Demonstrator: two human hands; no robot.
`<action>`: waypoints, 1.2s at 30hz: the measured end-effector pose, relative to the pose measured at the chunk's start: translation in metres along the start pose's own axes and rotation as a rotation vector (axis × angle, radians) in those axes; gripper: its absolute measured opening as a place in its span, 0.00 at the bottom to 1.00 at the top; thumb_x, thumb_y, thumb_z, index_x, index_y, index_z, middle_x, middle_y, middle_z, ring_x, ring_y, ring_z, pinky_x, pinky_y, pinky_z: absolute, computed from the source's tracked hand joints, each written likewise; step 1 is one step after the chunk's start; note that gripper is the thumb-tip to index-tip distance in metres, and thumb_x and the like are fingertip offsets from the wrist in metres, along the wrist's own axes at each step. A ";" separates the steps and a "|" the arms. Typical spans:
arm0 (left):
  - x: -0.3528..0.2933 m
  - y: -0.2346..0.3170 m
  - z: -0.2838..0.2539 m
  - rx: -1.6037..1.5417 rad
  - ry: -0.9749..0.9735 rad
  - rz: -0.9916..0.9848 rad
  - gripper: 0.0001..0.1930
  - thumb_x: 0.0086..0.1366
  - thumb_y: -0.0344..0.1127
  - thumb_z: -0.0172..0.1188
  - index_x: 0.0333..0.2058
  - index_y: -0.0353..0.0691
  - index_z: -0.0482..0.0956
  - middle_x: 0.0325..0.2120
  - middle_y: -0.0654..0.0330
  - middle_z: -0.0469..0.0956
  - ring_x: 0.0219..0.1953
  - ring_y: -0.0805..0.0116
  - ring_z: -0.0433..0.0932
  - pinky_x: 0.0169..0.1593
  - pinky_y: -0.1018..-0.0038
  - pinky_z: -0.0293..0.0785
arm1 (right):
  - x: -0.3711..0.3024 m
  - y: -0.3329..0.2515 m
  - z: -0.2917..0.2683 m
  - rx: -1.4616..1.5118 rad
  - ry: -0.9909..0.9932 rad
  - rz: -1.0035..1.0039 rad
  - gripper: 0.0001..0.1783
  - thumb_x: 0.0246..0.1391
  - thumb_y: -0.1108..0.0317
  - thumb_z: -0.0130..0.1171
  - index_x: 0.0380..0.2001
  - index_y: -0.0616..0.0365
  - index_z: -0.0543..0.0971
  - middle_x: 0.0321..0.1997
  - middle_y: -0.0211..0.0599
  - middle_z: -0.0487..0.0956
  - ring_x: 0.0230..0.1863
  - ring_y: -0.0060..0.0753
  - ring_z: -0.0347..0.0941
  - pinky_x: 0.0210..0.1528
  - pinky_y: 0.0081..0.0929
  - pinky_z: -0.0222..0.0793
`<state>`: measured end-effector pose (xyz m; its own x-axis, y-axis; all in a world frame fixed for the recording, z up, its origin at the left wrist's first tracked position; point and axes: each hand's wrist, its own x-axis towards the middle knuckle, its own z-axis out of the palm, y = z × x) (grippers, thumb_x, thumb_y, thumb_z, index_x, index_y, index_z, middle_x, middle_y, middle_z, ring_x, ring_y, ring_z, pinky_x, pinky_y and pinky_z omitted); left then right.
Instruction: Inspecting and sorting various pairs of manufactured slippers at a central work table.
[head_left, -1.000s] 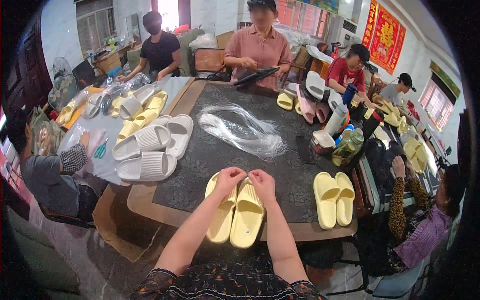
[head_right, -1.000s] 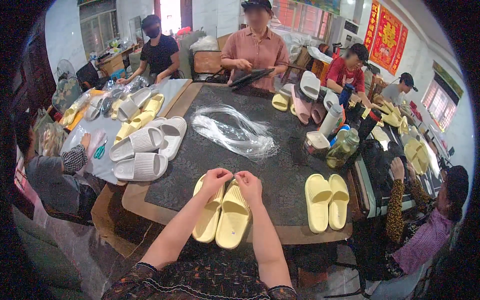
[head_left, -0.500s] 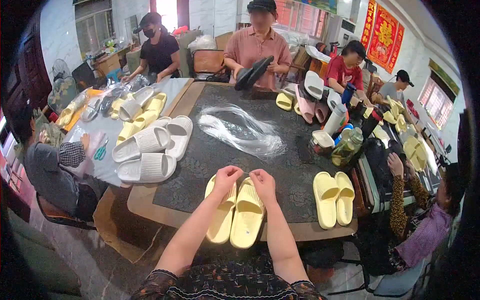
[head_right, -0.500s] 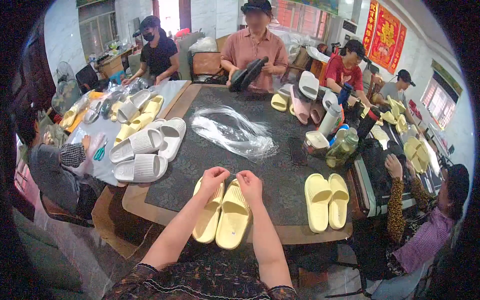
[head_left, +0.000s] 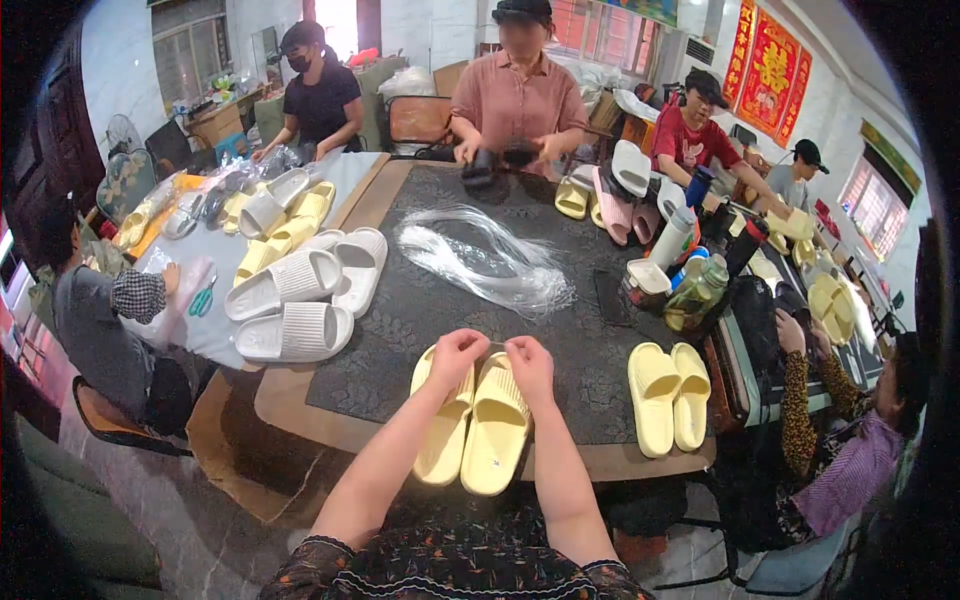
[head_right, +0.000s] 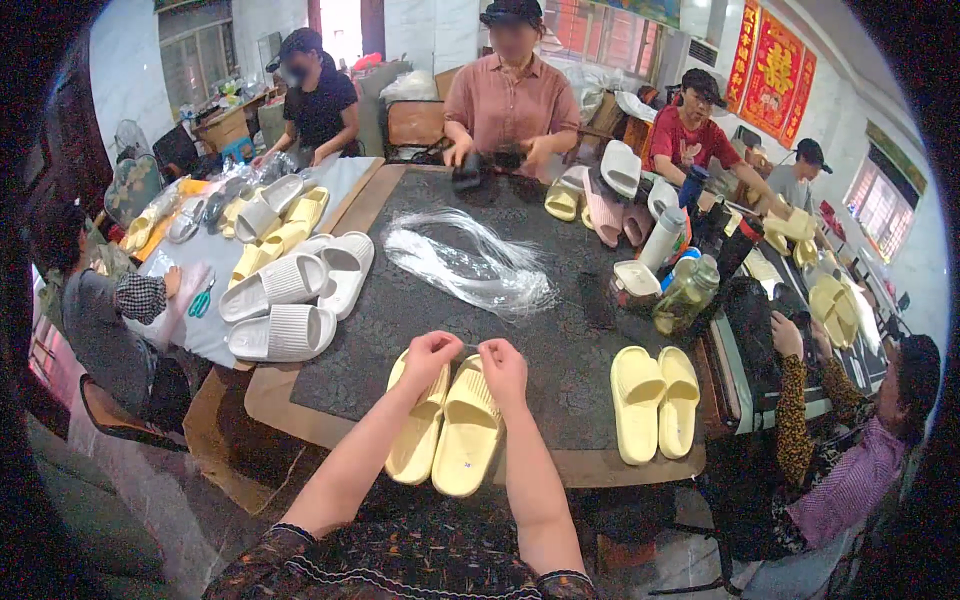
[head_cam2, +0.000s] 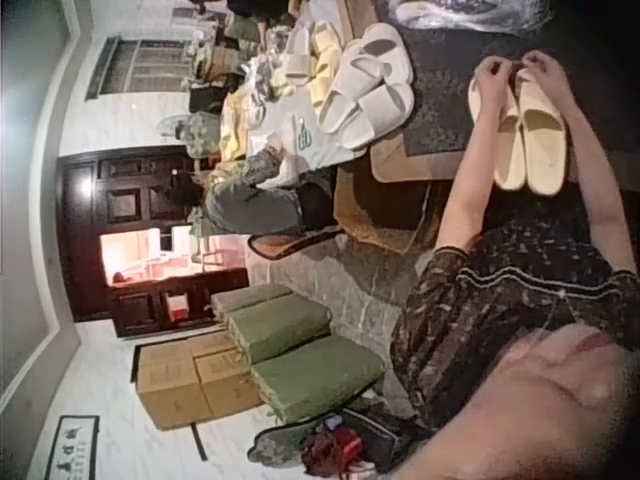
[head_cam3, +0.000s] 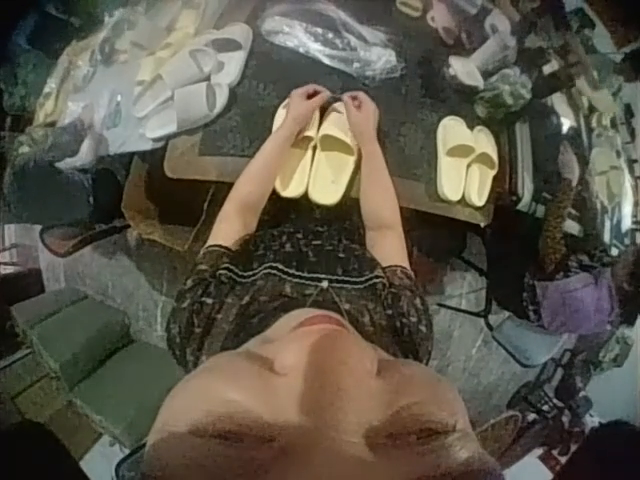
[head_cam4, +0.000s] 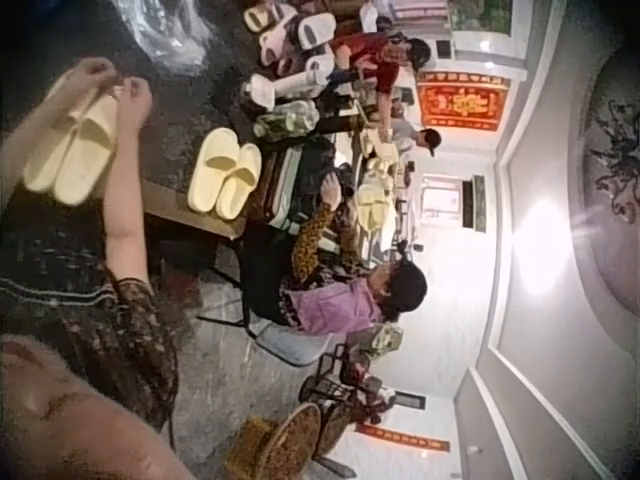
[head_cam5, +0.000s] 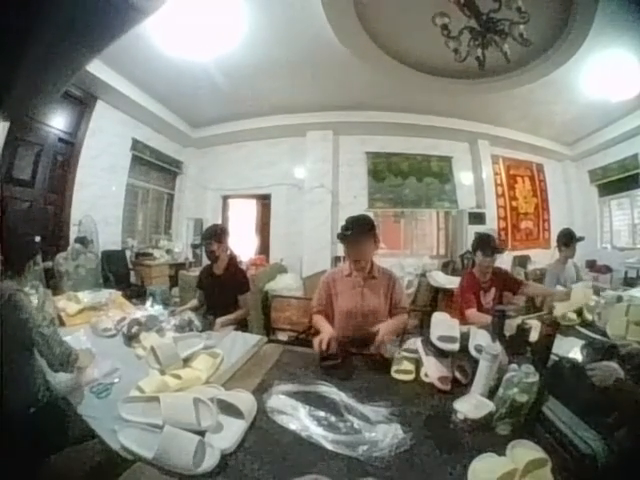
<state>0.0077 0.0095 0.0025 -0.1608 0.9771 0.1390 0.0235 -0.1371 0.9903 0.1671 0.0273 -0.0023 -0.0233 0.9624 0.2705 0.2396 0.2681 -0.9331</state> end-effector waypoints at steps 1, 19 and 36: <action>0.000 0.001 -0.001 -0.065 0.029 -0.037 0.07 0.58 0.33 0.62 0.33 0.35 0.81 0.24 0.67 0.78 0.28 0.81 0.73 0.33 0.81 0.70 | -0.003 -0.003 0.000 0.070 0.059 -0.008 0.10 0.52 0.63 0.61 0.33 0.59 0.79 0.20 0.32 0.76 0.23 0.18 0.69 0.27 0.23 0.64; 0.003 -0.009 0.001 0.034 -0.038 0.005 0.07 0.58 0.33 0.63 0.33 0.35 0.81 0.24 0.65 0.79 0.28 0.80 0.74 0.34 0.80 0.71 | 0.000 0.008 -0.002 -0.011 -0.055 0.009 0.10 0.53 0.64 0.61 0.33 0.61 0.79 0.21 0.32 0.78 0.24 0.17 0.71 0.29 0.22 0.67; 0.005 -0.014 -0.004 -0.051 0.013 -0.034 0.06 0.59 0.32 0.62 0.32 0.35 0.80 0.24 0.68 0.76 0.27 0.82 0.71 0.32 0.82 0.68 | -0.004 -0.012 -0.003 -0.107 -0.179 -0.001 0.09 0.52 0.66 0.61 0.32 0.61 0.79 0.20 0.25 0.75 0.24 0.13 0.67 0.29 0.18 0.66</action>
<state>0.0025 0.0159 -0.0108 -0.1735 0.9792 0.1051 -0.0329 -0.1124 0.9931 0.1675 0.0201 0.0090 -0.1931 0.9571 0.2160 0.3411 0.2719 -0.8999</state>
